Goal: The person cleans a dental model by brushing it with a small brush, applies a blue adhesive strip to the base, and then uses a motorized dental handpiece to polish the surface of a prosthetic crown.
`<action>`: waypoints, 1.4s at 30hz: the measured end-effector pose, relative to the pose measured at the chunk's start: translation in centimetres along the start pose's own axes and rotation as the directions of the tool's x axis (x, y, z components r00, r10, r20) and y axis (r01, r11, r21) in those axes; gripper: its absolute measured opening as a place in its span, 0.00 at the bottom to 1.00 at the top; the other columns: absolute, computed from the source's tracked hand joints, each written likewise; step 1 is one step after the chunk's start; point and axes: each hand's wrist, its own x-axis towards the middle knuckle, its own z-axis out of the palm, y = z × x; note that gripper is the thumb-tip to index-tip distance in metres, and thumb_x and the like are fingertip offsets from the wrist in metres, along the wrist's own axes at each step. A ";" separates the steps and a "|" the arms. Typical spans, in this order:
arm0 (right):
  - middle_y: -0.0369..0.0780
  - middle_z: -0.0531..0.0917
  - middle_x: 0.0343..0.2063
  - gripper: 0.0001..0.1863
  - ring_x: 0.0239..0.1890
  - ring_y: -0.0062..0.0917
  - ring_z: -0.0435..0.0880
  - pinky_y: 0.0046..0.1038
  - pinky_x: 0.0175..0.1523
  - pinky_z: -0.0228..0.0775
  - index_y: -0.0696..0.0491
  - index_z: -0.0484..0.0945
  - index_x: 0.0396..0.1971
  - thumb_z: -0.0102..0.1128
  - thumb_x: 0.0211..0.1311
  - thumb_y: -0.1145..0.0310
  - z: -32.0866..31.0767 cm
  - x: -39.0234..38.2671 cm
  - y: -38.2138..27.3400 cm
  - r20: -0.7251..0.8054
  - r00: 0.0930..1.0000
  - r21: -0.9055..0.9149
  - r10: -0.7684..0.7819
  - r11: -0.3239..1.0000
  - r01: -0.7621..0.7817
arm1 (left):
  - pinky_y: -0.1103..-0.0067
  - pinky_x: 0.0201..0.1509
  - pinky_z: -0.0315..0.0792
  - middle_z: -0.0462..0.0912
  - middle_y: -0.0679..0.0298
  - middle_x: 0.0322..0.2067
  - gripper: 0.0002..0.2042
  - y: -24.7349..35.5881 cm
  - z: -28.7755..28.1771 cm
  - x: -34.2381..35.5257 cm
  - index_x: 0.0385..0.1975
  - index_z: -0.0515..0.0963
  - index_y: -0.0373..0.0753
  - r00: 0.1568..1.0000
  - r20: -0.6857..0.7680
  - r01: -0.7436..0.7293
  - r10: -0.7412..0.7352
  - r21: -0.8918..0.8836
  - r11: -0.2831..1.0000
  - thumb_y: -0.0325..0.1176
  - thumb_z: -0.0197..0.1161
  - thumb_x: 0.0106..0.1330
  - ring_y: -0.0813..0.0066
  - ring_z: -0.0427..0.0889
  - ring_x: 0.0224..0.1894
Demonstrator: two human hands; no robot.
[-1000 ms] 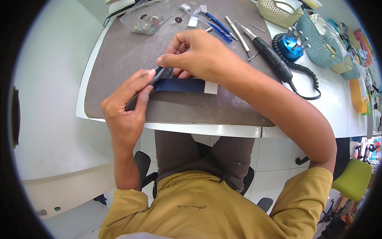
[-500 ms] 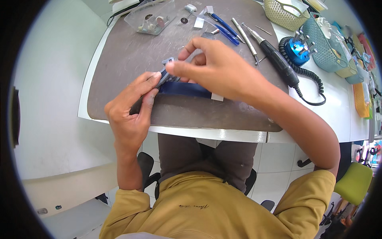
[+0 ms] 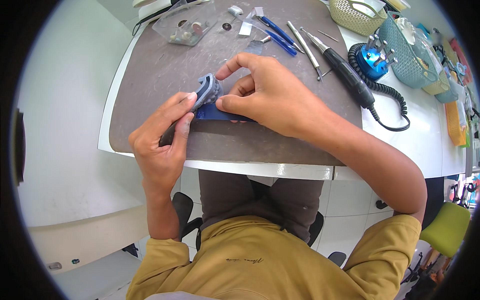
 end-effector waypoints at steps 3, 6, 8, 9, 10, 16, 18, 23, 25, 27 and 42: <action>0.35 0.85 0.27 0.20 0.31 0.13 0.81 0.18 0.38 0.71 0.61 0.72 0.56 0.65 0.68 0.73 -0.1 0.0 0.2 -0.001 1.000 0.000 -0.006 1.000 0.006 | 0.76 0.40 0.83 0.90 0.56 0.43 0.14 0.0 0.1 0.0 0.46 0.87 0.37 1.000 -0.002 0.006 -0.006 -0.009 1.000 0.17 0.69 0.61 0.64 0.91 0.39; 0.37 0.86 0.27 0.21 0.30 0.14 0.82 0.19 0.37 0.72 0.62 0.72 0.56 0.66 0.67 0.73 0.0 0.0 0.3 -0.007 1.000 0.022 -0.011 1.000 0.011 | 0.76 0.41 0.83 0.90 0.55 0.43 0.14 0.1 0.0 0.0 0.46 0.88 0.37 1.000 0.002 0.020 -0.020 -0.015 1.000 0.17 0.69 0.62 0.64 0.91 0.40; 0.41 0.88 0.27 0.22 0.29 0.17 0.83 0.22 0.35 0.73 0.64 0.73 0.55 0.67 0.65 0.72 0.0 -0.1 0.1 -0.022 1.000 0.028 -0.013 1.000 0.014 | 0.75 0.41 0.83 0.90 0.55 0.43 0.14 0.0 0.1 0.0 0.46 0.88 0.37 1.000 -0.005 0.011 -0.011 -0.015 1.000 0.17 0.69 0.62 0.64 0.91 0.40; 0.40 0.88 0.27 0.21 0.29 0.17 0.83 0.21 0.35 0.73 0.63 0.74 0.54 0.67 0.65 0.72 -0.1 -0.2 -0.1 -0.004 1.000 0.047 -0.010 0.999 0.010 | 0.75 0.41 0.83 0.90 0.55 0.43 0.14 0.0 0.1 0.0 0.46 0.88 0.37 1.000 -0.007 0.017 -0.017 -0.024 1.000 0.17 0.69 0.62 0.64 0.91 0.40; 0.40 0.87 0.27 0.19 0.29 0.17 0.83 0.21 0.35 0.74 0.63 0.75 0.52 0.67 0.65 0.72 -0.3 -0.3 -0.3 0.007 1.000 0.054 0.008 0.999 -0.008 | 0.75 0.42 0.83 0.90 0.55 0.43 0.14 0.0 0.2 0.0 0.46 0.88 0.37 1.000 -0.009 0.023 -0.023 -0.034 0.999 0.17 0.69 0.62 0.64 0.91 0.40; 0.34 0.83 0.23 0.10 0.28 0.16 0.82 0.18 0.36 0.72 0.58 0.79 0.44 0.65 0.67 0.73 -3.1 -0.5 -1.1 0.079 0.992 -0.151 0.103 0.984 -0.090 | 0.75 0.42 0.83 0.90 0.55 0.43 0.14 0.0 0.3 -0.2 0.46 0.88 0.37 0.999 -0.021 0.040 -0.042 -0.055 0.998 0.17 0.69 0.61 0.64 0.91 0.40; 0.35 0.84 0.24 0.10 0.30 0.19 0.83 0.20 0.37 0.74 0.57 0.81 0.44 0.66 0.65 0.72 -3.9 -0.4 -1.0 0.027 1.000 -0.346 -0.010 0.938 0.018 | 0.75 0.42 0.83 0.90 0.55 0.43 0.14 0.0 0.3 -0.2 0.46 0.87 0.37 0.999 -0.019 0.043 -0.044 -0.053 0.998 0.17 0.69 0.61 0.64 0.91 0.40; 0.42 0.85 0.48 0.16 0.49 0.37 0.84 0.37 0.54 0.76 0.53 0.81 0.50 0.67 0.61 0.73 -3.9 -0.2 -0.9 0.028 0.812 -0.857 -0.583 0.404 0.320 | 0.75 0.42 0.83 0.90 0.54 0.44 0.14 0.1 0.1 -0.1 0.46 0.87 0.36 0.999 -0.014 0.047 -0.048 -0.073 0.996 0.17 0.69 0.62 0.64 0.91 0.40; 0.43 0.84 0.52 0.18 0.54 0.41 0.83 0.39 0.58 0.74 0.53 0.80 0.51 0.67 0.60 0.75 -3.4 0.2 -0.9 0.097 0.738 -0.847 -0.667 0.334 0.413 | 0.75 0.43 0.83 0.90 0.54 0.44 0.14 0.2 0.1 -0.1 0.46 0.87 0.36 0.999 -0.010 0.050 -0.051 -0.053 0.997 0.17 0.69 0.62 0.64 0.91 0.40; 0.44 0.83 0.53 0.20 0.56 0.44 0.81 0.40 0.60 0.73 0.52 0.79 0.53 0.66 0.59 0.76 -2.9 0.9 -0.9 0.162 0.754 -0.759 -0.636 0.408 0.508 | 0.75 0.43 0.83 0.90 0.54 0.44 0.14 0.3 0.0 -0.1 0.47 0.87 0.36 0.998 0.001 0.065 -0.065 -0.054 0.996 0.18 0.68 0.62 0.63 0.91 0.40; 0.46 0.84 0.53 0.17 0.49 0.45 0.86 0.40 0.51 0.80 0.51 0.82 0.51 0.68 0.62 0.75 -1.9 2.7 1.4 0.296 0.698 -0.571 -0.652 0.465 0.676 | 0.74 0.46 0.82 0.89 0.55 0.43 0.08 0.4 -0.2 -0.4 0.40 0.83 0.33 0.980 0.031 0.199 -0.197 -0.146 0.969 0.17 0.67 0.63 0.64 0.90 0.41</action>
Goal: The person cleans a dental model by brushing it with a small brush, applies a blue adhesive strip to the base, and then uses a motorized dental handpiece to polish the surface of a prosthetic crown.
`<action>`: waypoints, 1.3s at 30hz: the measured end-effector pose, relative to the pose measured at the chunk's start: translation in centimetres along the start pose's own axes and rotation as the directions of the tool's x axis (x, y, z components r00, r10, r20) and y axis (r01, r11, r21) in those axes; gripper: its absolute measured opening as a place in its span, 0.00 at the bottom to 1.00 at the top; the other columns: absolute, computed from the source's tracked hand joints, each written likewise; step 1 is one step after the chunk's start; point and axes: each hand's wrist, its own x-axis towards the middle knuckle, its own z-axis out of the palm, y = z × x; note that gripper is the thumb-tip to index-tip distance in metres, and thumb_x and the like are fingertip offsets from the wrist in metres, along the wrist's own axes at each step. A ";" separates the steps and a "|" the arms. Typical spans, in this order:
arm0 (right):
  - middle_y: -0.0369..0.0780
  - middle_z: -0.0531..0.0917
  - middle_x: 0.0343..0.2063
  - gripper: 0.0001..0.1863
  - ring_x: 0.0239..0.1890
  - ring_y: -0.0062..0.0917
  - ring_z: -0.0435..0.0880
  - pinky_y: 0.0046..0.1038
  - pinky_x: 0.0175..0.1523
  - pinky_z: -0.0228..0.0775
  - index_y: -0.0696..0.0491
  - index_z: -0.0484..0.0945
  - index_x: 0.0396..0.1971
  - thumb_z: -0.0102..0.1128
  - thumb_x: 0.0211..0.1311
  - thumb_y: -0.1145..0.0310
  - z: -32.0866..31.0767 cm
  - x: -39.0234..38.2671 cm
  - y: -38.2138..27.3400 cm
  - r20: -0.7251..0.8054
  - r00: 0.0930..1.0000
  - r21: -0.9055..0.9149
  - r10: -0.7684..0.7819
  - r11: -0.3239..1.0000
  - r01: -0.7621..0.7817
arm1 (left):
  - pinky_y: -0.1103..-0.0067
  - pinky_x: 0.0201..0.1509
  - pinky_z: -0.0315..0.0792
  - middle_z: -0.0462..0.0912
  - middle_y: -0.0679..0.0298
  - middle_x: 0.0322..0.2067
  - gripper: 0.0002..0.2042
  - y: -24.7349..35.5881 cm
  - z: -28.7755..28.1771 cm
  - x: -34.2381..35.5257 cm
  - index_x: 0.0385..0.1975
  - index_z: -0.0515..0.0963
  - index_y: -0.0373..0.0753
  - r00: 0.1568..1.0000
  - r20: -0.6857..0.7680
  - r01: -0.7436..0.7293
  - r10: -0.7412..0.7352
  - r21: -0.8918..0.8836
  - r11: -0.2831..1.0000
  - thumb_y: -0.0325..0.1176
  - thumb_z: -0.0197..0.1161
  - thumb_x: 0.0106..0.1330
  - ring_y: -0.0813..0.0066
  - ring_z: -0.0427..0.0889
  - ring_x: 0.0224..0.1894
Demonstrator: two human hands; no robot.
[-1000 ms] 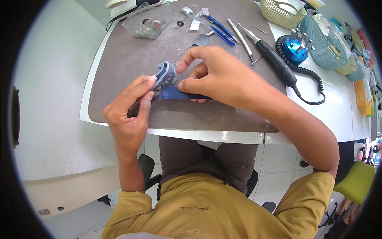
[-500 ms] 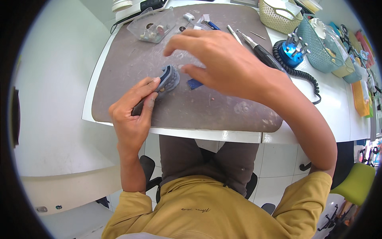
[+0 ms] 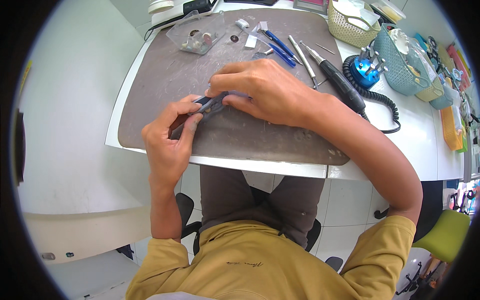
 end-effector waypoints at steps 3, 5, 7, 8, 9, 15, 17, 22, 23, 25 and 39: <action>0.46 0.84 0.53 0.16 0.48 0.45 0.86 0.39 0.50 0.81 0.51 0.82 0.51 0.68 0.62 0.74 0.1 -0.1 0.0 0.002 1.000 -0.014 0.005 1.000 -0.005 | 0.74 0.52 0.83 0.89 0.53 0.45 0.07 -0.2 -0.3 0.1 0.40 0.82 0.30 0.999 0.034 -0.009 0.008 0.015 1.000 0.15 0.65 0.64 0.67 0.90 0.45; 0.46 0.84 0.52 0.16 0.48 0.45 0.86 0.39 0.49 0.80 0.52 0.82 0.50 0.68 0.62 0.74 0.2 0.0 -0.1 0.000 1.000 -0.027 0.014 1.000 -0.014 | 0.75 0.52 0.83 0.88 0.52 0.45 0.07 -0.2 -0.4 0.1 0.40 0.82 0.31 0.999 0.031 -0.033 0.032 0.046 0.998 0.15 0.65 0.64 0.67 0.90 0.45; 0.45 0.84 0.51 0.15 0.46 0.44 0.86 0.38 0.49 0.80 0.52 0.83 0.49 0.69 0.62 0.74 0.3 0.0 -0.3 -0.001 1.000 -0.041 0.020 0.999 -0.020 | 0.75 0.52 0.83 0.89 0.53 0.45 0.08 -0.1 -0.5 0.1 0.41 0.82 0.31 0.999 0.044 -0.022 0.019 0.061 0.998 0.15 0.65 0.64 0.67 0.90 0.45; 0.45 0.84 0.49 0.15 0.46 0.44 0.86 0.38 0.48 0.80 0.52 0.83 0.49 0.69 0.62 0.73 0.3 0.1 -0.4 -0.008 1.000 -0.038 0.027 0.999 -0.027 | 0.75 0.52 0.83 0.89 0.53 0.45 0.08 0.0 -0.6 0.1 0.41 0.82 0.31 0.999 0.049 -0.012 0.009 0.070 0.997 0.14 0.65 0.64 0.67 0.90 0.45; 0.45 0.84 0.48 0.15 0.45 0.44 0.86 0.38 0.48 0.80 0.53 0.83 0.48 0.69 0.62 0.73 0.3 0.1 -0.4 -0.008 1.000 -0.036 0.029 0.999 -0.029 | 0.74 0.49 0.82 0.89 0.54 0.44 0.08 0.0 -0.5 0.2 0.41 0.82 0.33 0.999 0.037 0.001 -0.002 0.034 0.999 0.16 0.66 0.64 0.65 0.90 0.43; 0.43 0.84 0.45 0.14 0.43 0.42 0.87 0.37 0.45 0.80 0.52 0.83 0.47 0.70 0.61 0.72 0.6 -0.4 -1.3 -0.051 0.998 -0.084 0.035 0.996 -0.039 | 0.72 0.48 0.81 0.89 0.56 0.47 0.10 -0.5 -0.9 0.8 0.44 0.82 0.34 0.993 0.076 -0.085 0.085 -0.007 0.996 0.17 0.65 0.65 0.63 0.89 0.44; 0.43 0.85 0.45 0.14 0.42 0.41 0.87 0.36 0.44 0.80 0.52 0.84 0.46 0.71 0.61 0.71 0.8 -0.6 -1.7 -0.076 0.996 -0.096 0.039 0.994 -0.047 | 0.73 0.56 0.82 0.88 0.53 0.50 0.10 -0.6 -1.3 1.0 0.45 0.82 0.31 0.989 0.126 -0.070 0.071 -0.017 0.997 0.15 0.62 0.66 0.65 0.89 0.51; 0.42 0.85 0.43 0.14 0.39 0.39 0.87 0.35 0.41 0.81 0.51 0.84 0.46 0.73 0.59 0.69 1.4 -0.8 -2.9 -0.119 0.991 -0.142 0.056 0.987 -0.073 | 0.75 0.52 0.82 0.87 0.56 0.49 0.10 -0.6 -1.5 1.2 0.42 0.85 0.33 0.993 0.095 -0.066 0.068 -0.023 0.998 0.14 0.63 0.65 0.65 0.88 0.48; 0.42 0.84 0.42 0.15 0.38 0.39 0.87 0.35 0.40 0.81 0.51 0.84 0.46 0.73 0.59 0.70 1.5 -0.9 -3.2 -0.121 0.990 -0.141 0.068 0.986 -0.085 | 0.75 0.51 0.83 0.87 0.57 0.49 0.10 -0.6 -1.5 1.3 0.41 0.86 0.34 0.993 0.083 -0.087 0.086 -0.001 0.996 0.14 0.63 0.64 0.65 0.88 0.47; 0.42 0.84 0.41 0.15 0.37 0.38 0.87 0.35 0.39 0.81 0.50 0.84 0.45 0.73 0.58 0.70 1.7 -1.0 -3.8 -0.123 0.988 -0.156 0.094 0.981 -0.113 | 0.75 0.50 0.83 0.87 0.58 0.49 0.11 -0.5 -1.7 1.2 0.40 0.87 0.35 0.992 0.070 -0.105 0.102 0.040 0.994 0.14 0.64 0.63 0.66 0.87 0.47; 0.42 0.83 0.39 0.18 0.34 0.36 0.89 0.34 0.37 0.82 0.54 0.82 0.46 0.75 0.55 0.75 2.8 -1.3 -6.0 -0.168 0.975 -0.112 0.147 0.979 -0.167 | 0.71 0.44 0.82 0.88 0.58 0.50 0.11 -1.1 -1.1 0.9 0.41 0.87 0.36 0.981 -0.003 -0.194 0.196 0.135 0.972 0.17 0.66 0.61 0.62 0.87 0.44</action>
